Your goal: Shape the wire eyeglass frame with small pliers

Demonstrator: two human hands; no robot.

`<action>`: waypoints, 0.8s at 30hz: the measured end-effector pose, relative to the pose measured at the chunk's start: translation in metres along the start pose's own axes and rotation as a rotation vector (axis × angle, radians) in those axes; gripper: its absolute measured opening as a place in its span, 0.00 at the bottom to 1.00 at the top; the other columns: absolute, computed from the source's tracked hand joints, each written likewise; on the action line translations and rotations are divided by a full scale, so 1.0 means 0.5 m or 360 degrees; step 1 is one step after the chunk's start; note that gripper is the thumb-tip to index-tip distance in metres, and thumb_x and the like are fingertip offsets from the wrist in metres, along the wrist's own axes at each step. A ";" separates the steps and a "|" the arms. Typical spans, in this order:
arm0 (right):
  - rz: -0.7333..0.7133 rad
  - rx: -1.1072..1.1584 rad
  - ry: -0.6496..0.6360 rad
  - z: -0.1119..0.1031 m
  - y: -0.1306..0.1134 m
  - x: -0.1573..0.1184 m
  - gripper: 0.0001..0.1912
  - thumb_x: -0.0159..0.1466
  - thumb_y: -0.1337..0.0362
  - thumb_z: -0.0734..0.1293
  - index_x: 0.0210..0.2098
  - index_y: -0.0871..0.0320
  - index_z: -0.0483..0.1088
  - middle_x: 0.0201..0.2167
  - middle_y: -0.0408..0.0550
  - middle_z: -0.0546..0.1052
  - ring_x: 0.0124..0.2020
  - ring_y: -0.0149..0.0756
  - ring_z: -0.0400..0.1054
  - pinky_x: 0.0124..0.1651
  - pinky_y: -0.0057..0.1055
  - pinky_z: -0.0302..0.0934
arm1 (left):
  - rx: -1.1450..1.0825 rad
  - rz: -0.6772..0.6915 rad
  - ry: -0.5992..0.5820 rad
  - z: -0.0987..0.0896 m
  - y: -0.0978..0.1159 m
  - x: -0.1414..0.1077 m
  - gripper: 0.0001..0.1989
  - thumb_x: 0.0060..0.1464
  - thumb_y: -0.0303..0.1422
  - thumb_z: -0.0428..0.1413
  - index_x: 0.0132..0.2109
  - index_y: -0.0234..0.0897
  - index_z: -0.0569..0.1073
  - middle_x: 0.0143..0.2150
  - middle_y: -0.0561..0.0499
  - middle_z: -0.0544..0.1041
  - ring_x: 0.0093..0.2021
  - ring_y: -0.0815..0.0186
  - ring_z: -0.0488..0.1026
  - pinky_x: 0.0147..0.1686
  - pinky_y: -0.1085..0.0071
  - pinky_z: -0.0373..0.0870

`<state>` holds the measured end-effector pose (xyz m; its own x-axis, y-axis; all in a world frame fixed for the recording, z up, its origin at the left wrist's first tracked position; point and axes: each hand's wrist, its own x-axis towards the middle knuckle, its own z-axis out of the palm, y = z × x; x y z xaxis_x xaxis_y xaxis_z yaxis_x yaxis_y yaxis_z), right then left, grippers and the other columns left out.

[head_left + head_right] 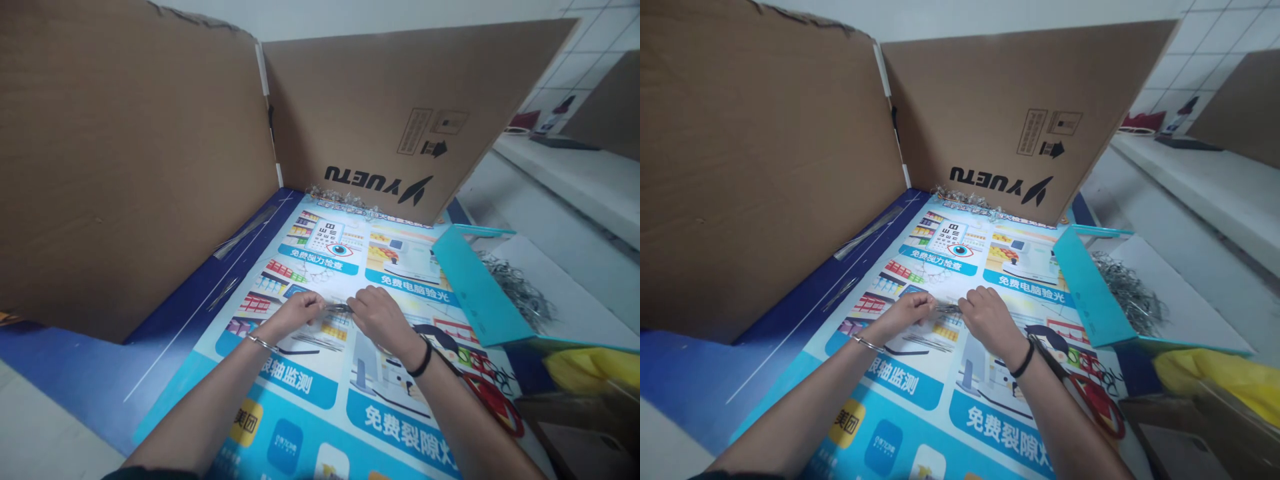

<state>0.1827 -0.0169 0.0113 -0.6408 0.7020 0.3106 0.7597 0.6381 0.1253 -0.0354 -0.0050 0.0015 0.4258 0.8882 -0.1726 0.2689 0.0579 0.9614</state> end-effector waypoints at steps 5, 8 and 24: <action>0.0017 -0.0052 0.0044 0.000 -0.001 0.001 0.05 0.62 0.68 0.61 0.32 0.58 0.68 0.28 0.48 0.67 0.33 0.38 0.55 0.37 0.34 0.44 | -0.0070 0.0021 0.0071 0.003 -0.001 0.001 0.12 0.50 0.39 0.52 0.29 0.33 0.68 0.19 0.57 0.64 0.20 0.74 0.59 0.22 0.78 0.54; 0.0010 -0.0048 0.0064 -0.001 -0.002 0.001 0.05 0.62 0.68 0.61 0.32 0.58 0.68 0.27 0.48 0.66 0.33 0.37 0.55 0.37 0.34 0.44 | -0.0083 0.0022 0.0074 0.003 -0.003 0.001 0.12 0.50 0.39 0.52 0.29 0.33 0.67 0.21 0.57 0.64 0.20 0.74 0.60 0.22 0.78 0.56; 0.0040 -0.0050 0.0078 -0.004 -0.003 0.001 0.06 0.62 0.68 0.60 0.33 0.58 0.69 0.27 0.47 0.66 0.33 0.37 0.55 0.37 0.34 0.45 | -0.0052 0.0034 0.0179 0.013 -0.006 0.007 0.07 0.47 0.34 0.50 0.28 0.34 0.66 0.23 0.57 0.63 0.21 0.74 0.61 0.23 0.77 0.58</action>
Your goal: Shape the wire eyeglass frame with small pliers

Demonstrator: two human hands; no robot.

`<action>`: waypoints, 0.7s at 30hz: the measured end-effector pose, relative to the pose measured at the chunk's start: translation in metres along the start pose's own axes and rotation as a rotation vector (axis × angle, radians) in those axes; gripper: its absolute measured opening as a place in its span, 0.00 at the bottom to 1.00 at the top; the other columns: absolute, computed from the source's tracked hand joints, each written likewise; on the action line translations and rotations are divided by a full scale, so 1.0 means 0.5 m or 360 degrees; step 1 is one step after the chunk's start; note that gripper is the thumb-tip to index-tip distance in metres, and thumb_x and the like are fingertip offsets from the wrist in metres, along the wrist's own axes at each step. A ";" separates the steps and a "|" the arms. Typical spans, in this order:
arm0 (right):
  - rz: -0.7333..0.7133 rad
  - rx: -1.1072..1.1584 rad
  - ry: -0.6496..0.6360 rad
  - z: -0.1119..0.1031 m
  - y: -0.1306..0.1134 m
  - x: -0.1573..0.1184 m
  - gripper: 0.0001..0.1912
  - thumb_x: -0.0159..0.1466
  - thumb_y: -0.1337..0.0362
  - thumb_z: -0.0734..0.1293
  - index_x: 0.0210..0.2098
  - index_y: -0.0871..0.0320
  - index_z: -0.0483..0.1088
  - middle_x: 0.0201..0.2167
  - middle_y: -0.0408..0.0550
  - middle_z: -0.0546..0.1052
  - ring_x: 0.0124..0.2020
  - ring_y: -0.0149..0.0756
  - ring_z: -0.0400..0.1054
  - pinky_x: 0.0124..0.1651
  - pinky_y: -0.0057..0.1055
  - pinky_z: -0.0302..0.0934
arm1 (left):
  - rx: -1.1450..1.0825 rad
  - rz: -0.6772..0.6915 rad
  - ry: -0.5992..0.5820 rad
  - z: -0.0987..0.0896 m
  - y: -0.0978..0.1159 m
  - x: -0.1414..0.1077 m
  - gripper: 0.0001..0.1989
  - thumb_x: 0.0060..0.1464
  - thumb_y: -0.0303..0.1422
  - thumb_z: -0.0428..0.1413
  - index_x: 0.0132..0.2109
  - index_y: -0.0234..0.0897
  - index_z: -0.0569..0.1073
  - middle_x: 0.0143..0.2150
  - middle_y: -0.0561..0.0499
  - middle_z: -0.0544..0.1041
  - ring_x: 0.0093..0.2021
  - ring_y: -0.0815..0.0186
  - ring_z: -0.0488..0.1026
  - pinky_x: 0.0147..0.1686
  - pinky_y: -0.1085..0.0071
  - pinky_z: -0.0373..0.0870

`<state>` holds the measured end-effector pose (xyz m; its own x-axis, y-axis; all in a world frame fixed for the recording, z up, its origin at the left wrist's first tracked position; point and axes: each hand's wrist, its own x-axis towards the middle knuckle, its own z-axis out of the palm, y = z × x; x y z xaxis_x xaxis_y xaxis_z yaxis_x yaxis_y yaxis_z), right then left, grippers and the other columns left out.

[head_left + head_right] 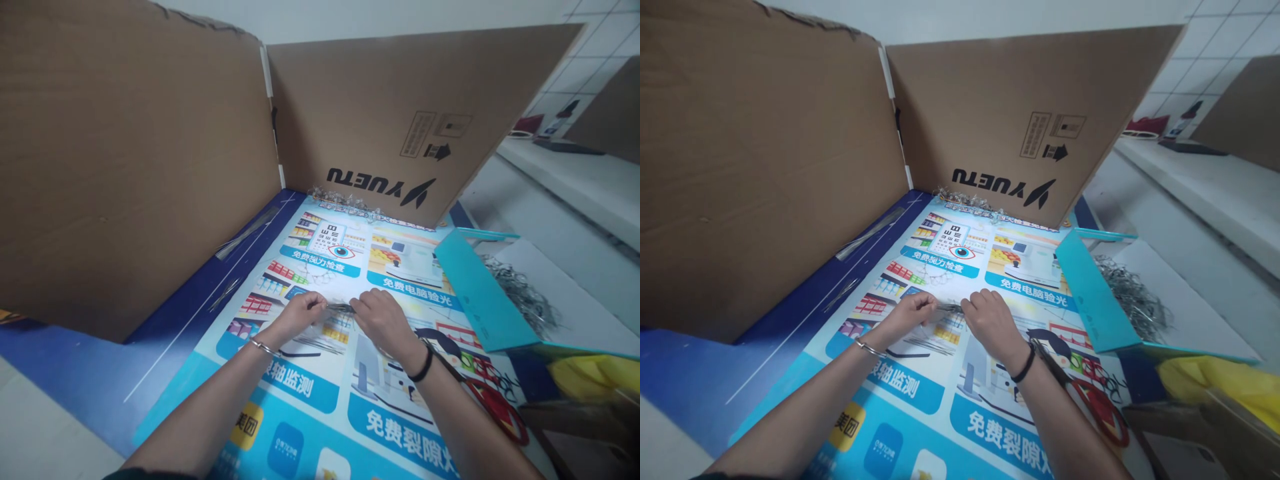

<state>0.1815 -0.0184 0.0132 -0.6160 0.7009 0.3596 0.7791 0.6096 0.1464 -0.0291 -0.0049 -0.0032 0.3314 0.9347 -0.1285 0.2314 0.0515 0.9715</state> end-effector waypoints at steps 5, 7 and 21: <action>0.0015 0.0026 0.0025 0.004 0.000 -0.002 0.05 0.62 0.68 0.61 0.35 0.58 0.69 0.27 0.47 0.67 0.33 0.37 0.56 0.37 0.33 0.46 | -0.0072 -0.0008 0.0010 0.002 0.002 -0.003 0.07 0.47 0.35 0.51 0.28 0.34 0.66 0.23 0.57 0.62 0.21 0.74 0.60 0.23 0.77 0.58; 0.0021 0.0043 0.0043 0.005 0.000 -0.003 0.05 0.61 0.67 0.61 0.35 0.58 0.69 0.28 0.47 0.67 0.33 0.37 0.57 0.37 0.33 0.47 | -0.0095 -0.0008 0.0028 0.005 -0.001 -0.004 0.08 0.48 0.35 0.51 0.28 0.34 0.65 0.23 0.57 0.62 0.21 0.74 0.61 0.24 0.77 0.58; 0.0116 0.0134 0.0045 0.013 -0.002 -0.005 0.05 0.61 0.68 0.61 0.33 0.57 0.70 0.26 0.46 0.67 0.33 0.36 0.57 0.38 0.32 0.48 | -0.0131 -0.0007 0.0063 0.011 0.003 -0.007 0.05 0.48 0.32 0.51 0.30 0.34 0.67 0.20 0.58 0.64 0.21 0.74 0.61 0.24 0.77 0.57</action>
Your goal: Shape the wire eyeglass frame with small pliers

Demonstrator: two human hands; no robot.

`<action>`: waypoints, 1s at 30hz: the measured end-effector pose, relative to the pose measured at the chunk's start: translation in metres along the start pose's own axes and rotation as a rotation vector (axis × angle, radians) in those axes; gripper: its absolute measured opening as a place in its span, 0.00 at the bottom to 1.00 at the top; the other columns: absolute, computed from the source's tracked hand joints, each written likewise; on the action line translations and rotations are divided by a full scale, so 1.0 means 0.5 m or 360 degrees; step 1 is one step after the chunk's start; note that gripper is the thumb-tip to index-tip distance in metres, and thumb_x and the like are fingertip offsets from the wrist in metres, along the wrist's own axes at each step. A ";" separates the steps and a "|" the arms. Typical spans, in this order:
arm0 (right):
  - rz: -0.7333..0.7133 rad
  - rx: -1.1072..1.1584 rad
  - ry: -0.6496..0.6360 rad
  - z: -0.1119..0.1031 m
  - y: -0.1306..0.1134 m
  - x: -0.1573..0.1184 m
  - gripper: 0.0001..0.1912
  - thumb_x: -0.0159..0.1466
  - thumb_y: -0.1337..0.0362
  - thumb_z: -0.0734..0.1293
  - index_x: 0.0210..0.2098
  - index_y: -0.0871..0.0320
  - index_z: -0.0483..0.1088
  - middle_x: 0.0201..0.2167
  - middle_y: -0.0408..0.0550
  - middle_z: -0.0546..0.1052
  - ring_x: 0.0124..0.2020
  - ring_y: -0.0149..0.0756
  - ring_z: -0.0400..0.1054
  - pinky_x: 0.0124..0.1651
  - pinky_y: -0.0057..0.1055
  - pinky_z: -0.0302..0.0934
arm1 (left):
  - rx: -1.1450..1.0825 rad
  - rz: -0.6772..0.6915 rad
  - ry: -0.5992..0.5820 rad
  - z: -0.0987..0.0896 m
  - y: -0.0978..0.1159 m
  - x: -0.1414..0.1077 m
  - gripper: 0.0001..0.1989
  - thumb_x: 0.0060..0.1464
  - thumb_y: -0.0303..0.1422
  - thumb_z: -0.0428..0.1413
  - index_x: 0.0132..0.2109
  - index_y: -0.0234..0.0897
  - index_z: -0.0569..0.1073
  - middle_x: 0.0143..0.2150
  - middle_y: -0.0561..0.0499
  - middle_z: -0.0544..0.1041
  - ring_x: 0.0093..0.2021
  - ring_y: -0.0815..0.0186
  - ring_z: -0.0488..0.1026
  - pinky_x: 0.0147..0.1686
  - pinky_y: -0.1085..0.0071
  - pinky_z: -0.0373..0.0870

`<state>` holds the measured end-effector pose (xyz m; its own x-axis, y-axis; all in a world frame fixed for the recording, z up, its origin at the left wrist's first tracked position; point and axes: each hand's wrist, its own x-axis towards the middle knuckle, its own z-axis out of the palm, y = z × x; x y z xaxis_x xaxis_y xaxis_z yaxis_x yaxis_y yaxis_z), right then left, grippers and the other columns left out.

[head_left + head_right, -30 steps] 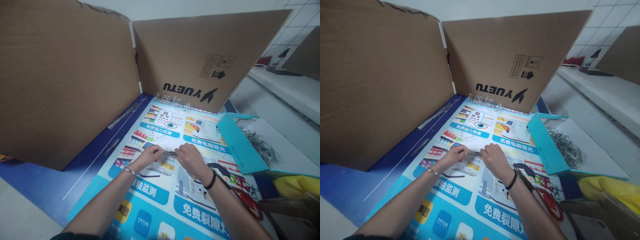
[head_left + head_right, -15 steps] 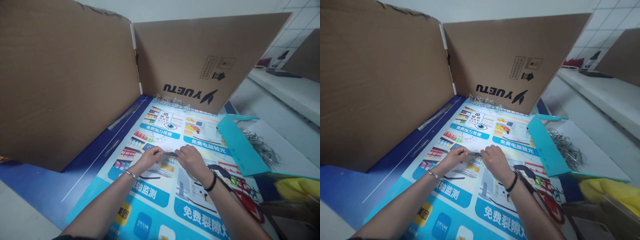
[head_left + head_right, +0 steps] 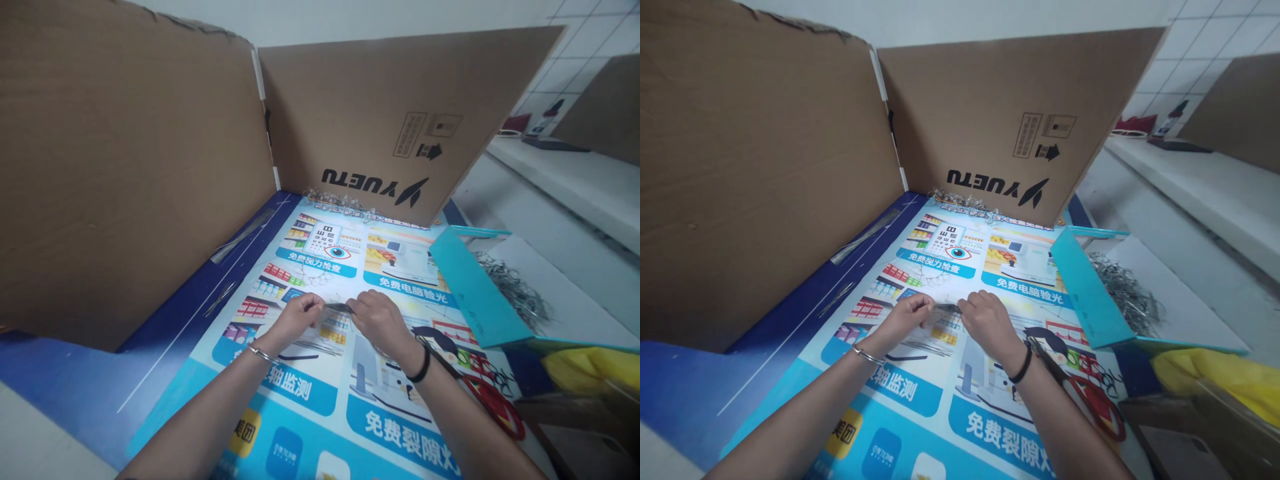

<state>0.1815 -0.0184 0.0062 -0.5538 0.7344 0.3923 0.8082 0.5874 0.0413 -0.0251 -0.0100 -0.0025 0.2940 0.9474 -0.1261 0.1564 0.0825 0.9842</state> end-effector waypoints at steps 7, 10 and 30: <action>0.0157 0.0035 0.0023 0.003 -0.005 0.000 0.06 0.61 0.65 0.62 0.34 0.58 0.70 0.28 0.48 0.69 0.35 0.37 0.60 0.40 0.33 0.50 | -0.0129 -0.0047 0.0113 -0.007 -0.011 0.008 0.07 0.49 0.35 0.53 0.29 0.34 0.67 0.17 0.58 0.63 0.19 0.74 0.59 0.22 0.77 0.55; 0.0277 0.0165 0.0107 0.005 -0.007 0.000 0.07 0.62 0.63 0.62 0.34 0.58 0.70 0.30 0.49 0.70 0.36 0.37 0.61 0.40 0.33 0.53 | -0.0298 -0.0069 0.0309 -0.006 -0.014 0.011 0.07 0.48 0.34 0.53 0.29 0.35 0.67 0.17 0.58 0.62 0.18 0.74 0.58 0.20 0.77 0.54; 0.0207 0.0433 0.0254 0.016 -0.057 -0.004 0.10 0.60 0.58 0.64 0.33 0.59 0.68 0.31 0.50 0.70 0.37 0.39 0.63 0.39 0.37 0.58 | -0.0645 -0.0102 0.0416 0.012 -0.009 -0.001 0.08 0.45 0.35 0.56 0.28 0.35 0.68 0.17 0.57 0.63 0.17 0.74 0.59 0.17 0.77 0.56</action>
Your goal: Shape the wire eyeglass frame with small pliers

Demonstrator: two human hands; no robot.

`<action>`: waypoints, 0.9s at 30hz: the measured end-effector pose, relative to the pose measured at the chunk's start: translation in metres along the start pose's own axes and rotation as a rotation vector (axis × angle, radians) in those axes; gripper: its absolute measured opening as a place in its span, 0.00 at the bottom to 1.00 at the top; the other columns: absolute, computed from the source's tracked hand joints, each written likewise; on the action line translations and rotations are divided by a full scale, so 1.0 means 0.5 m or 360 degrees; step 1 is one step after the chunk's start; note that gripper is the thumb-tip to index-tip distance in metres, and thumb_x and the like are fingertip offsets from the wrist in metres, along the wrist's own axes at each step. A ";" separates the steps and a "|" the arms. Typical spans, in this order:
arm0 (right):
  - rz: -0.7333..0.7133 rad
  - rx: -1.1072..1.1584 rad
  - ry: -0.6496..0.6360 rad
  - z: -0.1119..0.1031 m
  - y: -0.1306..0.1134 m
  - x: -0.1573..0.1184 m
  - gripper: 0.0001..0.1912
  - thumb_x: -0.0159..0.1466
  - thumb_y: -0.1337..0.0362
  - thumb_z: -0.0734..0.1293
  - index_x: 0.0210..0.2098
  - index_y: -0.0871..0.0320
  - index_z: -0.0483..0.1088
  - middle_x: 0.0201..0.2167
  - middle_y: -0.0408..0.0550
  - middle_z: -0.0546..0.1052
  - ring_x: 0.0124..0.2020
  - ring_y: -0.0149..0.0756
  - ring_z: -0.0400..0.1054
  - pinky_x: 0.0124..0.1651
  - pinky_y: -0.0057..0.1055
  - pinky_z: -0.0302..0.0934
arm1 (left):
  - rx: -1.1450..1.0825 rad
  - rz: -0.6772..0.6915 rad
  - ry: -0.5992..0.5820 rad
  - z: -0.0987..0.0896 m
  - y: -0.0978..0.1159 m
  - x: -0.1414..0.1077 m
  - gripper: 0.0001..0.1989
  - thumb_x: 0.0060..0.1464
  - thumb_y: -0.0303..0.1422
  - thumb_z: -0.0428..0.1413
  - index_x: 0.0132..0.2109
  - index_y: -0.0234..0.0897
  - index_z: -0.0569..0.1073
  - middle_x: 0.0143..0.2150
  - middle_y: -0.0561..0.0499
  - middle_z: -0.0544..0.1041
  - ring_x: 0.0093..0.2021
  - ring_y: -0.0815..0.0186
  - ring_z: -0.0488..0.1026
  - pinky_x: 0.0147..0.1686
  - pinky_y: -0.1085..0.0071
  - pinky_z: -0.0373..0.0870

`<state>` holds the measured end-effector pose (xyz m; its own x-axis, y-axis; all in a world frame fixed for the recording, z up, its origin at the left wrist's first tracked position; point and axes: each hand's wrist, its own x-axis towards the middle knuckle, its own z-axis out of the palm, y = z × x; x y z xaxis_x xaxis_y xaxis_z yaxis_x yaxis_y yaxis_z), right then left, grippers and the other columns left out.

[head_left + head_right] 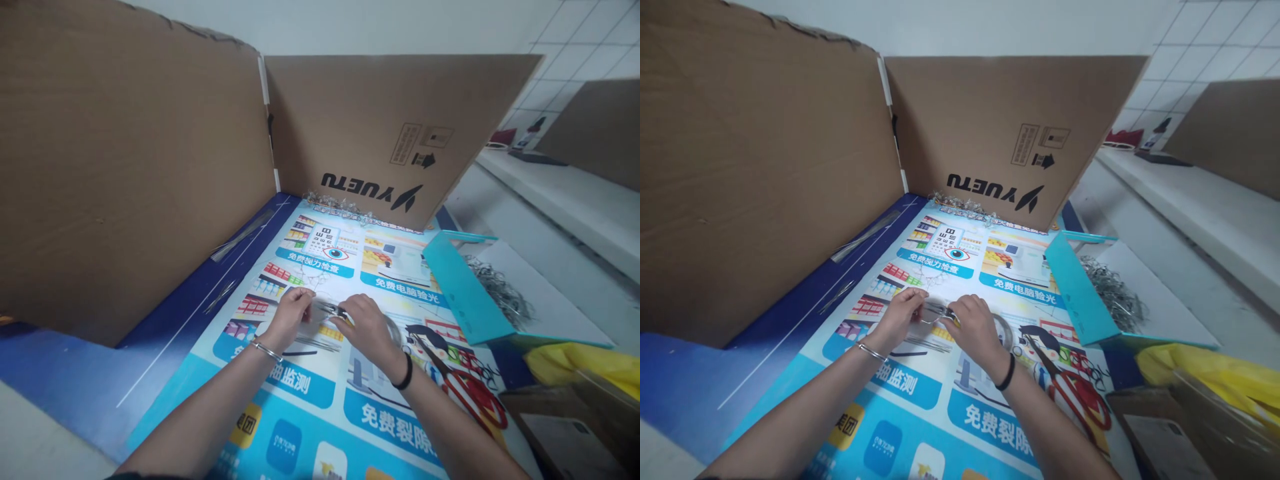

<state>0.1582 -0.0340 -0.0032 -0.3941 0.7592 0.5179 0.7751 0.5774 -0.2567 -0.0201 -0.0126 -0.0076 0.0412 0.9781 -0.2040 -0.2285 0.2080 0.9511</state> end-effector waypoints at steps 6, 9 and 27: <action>-0.0006 0.0022 0.0023 -0.005 0.004 0.002 0.08 0.60 0.60 0.65 0.33 0.58 0.68 0.31 0.49 0.70 0.37 0.39 0.63 0.39 0.36 0.57 | 0.0005 -0.0010 0.0000 -0.001 -0.005 0.000 0.08 0.45 0.36 0.56 0.29 0.35 0.69 0.17 0.57 0.64 0.18 0.73 0.60 0.17 0.77 0.56; -0.0020 0.0075 0.0060 -0.005 0.005 0.002 0.07 0.60 0.60 0.64 0.33 0.58 0.68 0.31 0.49 0.70 0.36 0.38 0.63 0.40 0.36 0.57 | 0.0046 0.0009 0.0054 -0.001 -0.007 0.002 0.07 0.46 0.35 0.56 0.29 0.35 0.68 0.16 0.58 0.63 0.16 0.74 0.59 0.17 0.77 0.55; -0.0045 0.0023 -0.0019 0.001 0.004 0.000 0.08 0.60 0.59 0.65 0.33 0.58 0.68 0.30 0.48 0.70 0.36 0.38 0.63 0.39 0.35 0.56 | 0.0026 -0.0018 0.0064 0.002 -0.011 -0.001 0.09 0.44 0.37 0.58 0.28 0.35 0.69 0.17 0.58 0.63 0.17 0.74 0.59 0.16 0.77 0.59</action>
<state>0.1593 -0.0325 -0.0042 -0.4218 0.7461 0.5152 0.7563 0.6030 -0.2539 -0.0179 -0.0140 -0.0127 0.0045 0.9747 -0.2233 -0.2121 0.2192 0.9523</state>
